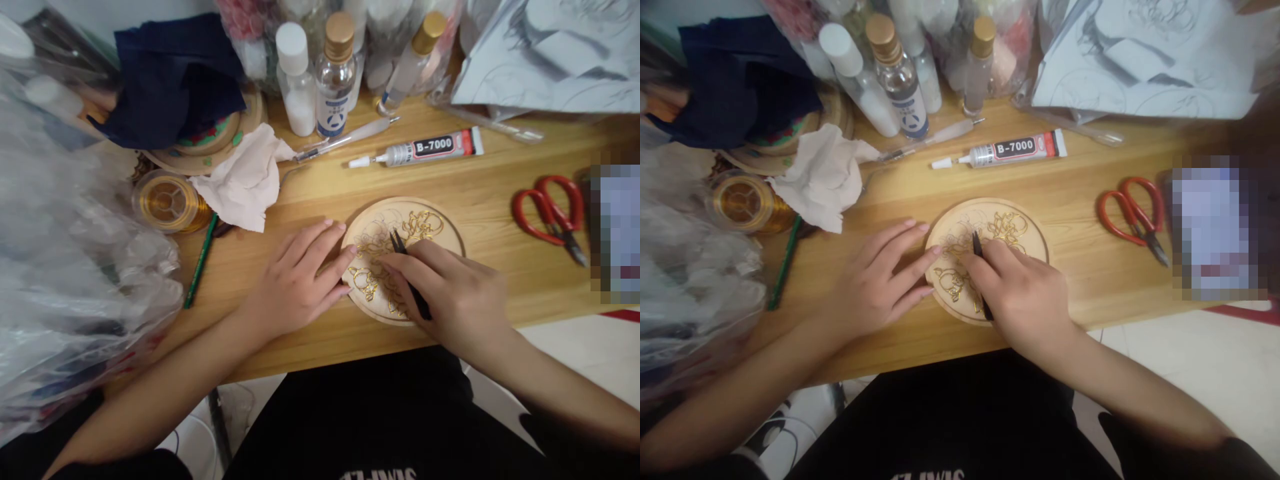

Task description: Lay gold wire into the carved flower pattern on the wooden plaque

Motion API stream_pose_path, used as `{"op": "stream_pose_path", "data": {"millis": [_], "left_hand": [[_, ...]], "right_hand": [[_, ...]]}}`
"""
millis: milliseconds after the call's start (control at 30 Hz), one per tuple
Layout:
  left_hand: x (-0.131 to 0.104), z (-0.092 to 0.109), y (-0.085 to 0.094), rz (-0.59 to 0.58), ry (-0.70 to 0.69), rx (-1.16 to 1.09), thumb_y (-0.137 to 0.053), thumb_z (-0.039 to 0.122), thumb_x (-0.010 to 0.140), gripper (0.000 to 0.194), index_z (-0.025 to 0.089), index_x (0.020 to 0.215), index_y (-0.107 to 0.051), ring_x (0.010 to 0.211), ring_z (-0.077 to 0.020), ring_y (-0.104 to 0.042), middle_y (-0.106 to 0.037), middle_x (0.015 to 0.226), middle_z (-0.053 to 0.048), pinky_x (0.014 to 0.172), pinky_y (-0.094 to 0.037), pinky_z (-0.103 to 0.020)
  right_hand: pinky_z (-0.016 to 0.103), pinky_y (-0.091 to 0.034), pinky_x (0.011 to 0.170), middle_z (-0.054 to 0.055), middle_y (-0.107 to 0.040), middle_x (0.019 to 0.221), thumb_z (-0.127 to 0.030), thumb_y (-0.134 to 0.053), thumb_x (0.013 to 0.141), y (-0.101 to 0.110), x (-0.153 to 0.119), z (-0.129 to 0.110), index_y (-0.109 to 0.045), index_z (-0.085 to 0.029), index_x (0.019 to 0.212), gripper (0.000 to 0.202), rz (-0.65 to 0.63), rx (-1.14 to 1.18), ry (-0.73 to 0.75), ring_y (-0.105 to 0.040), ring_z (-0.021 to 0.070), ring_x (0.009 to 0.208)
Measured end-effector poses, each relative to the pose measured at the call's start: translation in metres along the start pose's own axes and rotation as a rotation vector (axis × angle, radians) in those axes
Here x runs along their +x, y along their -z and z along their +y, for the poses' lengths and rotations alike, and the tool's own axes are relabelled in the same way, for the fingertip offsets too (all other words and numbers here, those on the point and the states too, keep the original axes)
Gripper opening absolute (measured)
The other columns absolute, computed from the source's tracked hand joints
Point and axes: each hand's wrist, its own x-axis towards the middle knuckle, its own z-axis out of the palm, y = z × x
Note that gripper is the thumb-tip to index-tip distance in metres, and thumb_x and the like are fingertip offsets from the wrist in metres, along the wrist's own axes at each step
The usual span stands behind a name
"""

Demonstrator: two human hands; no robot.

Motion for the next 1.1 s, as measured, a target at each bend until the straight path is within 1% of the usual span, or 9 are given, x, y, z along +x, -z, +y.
{"op": "stream_pose_path", "data": {"millis": [133, 233, 367, 533, 867, 1100], "left_hand": [[0.0, 0.0, 0.0, -0.009, 0.001, -0.002, -0.06, 0.032, 0.092, 0.043, 0.008, 0.127, -0.055, 0.128, -0.0365, -0.048, -0.053, 0.133, -0.023, 0.101, -0.046, -0.053], [0.001, 0.0, 0.001, -0.015, -0.006, 0.015, -0.059, 0.034, 0.092, 0.043, 0.008, 0.127, -0.056, 0.127, -0.0361, -0.049, -0.055, 0.132, -0.022, 0.099, -0.047, -0.052], [0.002, 0.001, 0.003, -0.036, -0.024, 0.034, -0.059, 0.034, 0.092, 0.045, 0.006, 0.127, -0.055, 0.127, -0.0356, -0.05, -0.058, 0.132, -0.019, 0.1, -0.047, -0.05], [0.003, 0.001, 0.004, -0.051, -0.066, 0.077, -0.054, 0.036, 0.096, 0.045, 0.005, 0.129, -0.054, 0.127, -0.0334, -0.051, -0.06, 0.132, -0.015, 0.1, -0.046, -0.046], [0.004, 0.002, 0.004, -0.049, -0.055, 0.06, -0.054, 0.036, 0.096, 0.046, 0.003, 0.128, -0.054, 0.127, -0.0324, -0.052, -0.059, 0.133, -0.016, 0.101, -0.046, -0.045], [0.003, 0.001, 0.003, -0.062, -0.042, 0.024, -0.055, 0.036, 0.095, 0.045, 0.008, 0.13, -0.053, 0.128, -0.0319, -0.05, -0.059, 0.133, -0.015, 0.103, -0.045, -0.046]], "right_hand": [[0.024, -0.034, 0.05, 0.001, -0.066, 0.08, -0.016, -0.058, 0.088, 0.001, 0.0, -0.001, -0.066, -0.018, 0.101, 0.015, -0.029, -0.004, -0.003, -0.058, 0.01, 0.062], [0.025, -0.033, 0.05, 0.001, -0.066, 0.079, -0.016, -0.058, 0.088, 0.001, 0.0, -0.001, -0.065, -0.018, 0.102, 0.016, -0.023, 0.0, -0.007, -0.056, 0.0097, 0.061], [0.024, -0.031, 0.05, 0.001, -0.066, 0.077, -0.016, -0.058, 0.088, 0.001, 0.0, -0.002, -0.066, -0.017, 0.1, 0.015, -0.02, 0.002, -0.007, -0.055, 0.0097, 0.06], [0.025, -0.029, 0.049, 0.001, -0.065, 0.075, -0.014, -0.057, 0.086, 0.001, -0.001, -0.002, -0.067, -0.018, 0.096, 0.014, -0.024, -0.003, -0.022, -0.055, 0.0094, 0.058], [0.024, -0.028, 0.045, 0.0, -0.064, 0.072, -0.013, -0.059, 0.084, 0.001, 0.0, -0.005, -0.067, -0.017, 0.095, 0.015, -0.021, -0.005, -0.059, -0.055, 0.0085, 0.057], [0.024, -0.028, 0.045, 0.0, -0.065, 0.072, -0.015, -0.06, 0.084, 0.001, 0.001, -0.012, -0.069, -0.019, 0.094, 0.014, -0.008, -0.013, -0.114, -0.053, 0.009, 0.054]]}}
